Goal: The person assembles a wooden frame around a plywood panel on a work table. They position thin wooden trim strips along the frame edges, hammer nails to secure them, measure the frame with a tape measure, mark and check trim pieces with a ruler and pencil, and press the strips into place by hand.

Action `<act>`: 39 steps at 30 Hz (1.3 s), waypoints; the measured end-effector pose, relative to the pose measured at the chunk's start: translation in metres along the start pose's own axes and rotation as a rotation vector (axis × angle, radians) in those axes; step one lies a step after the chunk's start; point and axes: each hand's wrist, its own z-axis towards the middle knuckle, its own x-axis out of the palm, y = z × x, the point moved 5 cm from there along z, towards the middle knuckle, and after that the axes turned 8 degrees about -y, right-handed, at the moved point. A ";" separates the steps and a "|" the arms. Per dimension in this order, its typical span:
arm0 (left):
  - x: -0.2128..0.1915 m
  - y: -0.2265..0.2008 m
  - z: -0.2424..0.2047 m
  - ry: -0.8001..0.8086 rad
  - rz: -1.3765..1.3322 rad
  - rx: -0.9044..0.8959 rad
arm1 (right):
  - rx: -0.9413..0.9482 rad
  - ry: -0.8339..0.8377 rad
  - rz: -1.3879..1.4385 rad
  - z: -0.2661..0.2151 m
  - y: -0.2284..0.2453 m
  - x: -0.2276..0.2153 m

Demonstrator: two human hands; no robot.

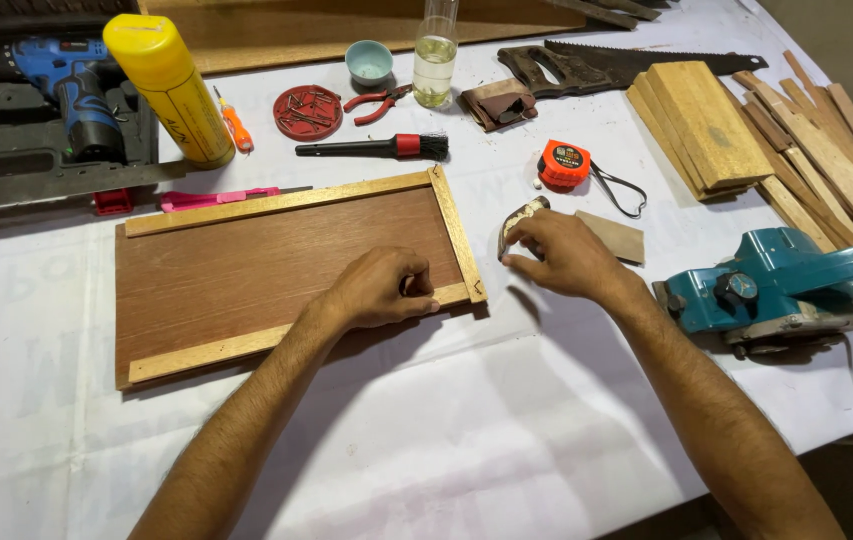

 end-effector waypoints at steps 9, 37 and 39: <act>-0.001 0.007 0.002 -0.099 -0.123 -0.037 | 0.100 -0.079 -0.302 0.003 -0.064 0.032; 0.028 -0.011 0.009 -0.182 0.378 0.160 | -0.175 -0.250 0.329 -0.063 0.018 -0.012; 0.027 -0.011 0.009 -0.160 0.358 0.132 | -0.201 -0.310 0.344 -0.065 0.012 -0.013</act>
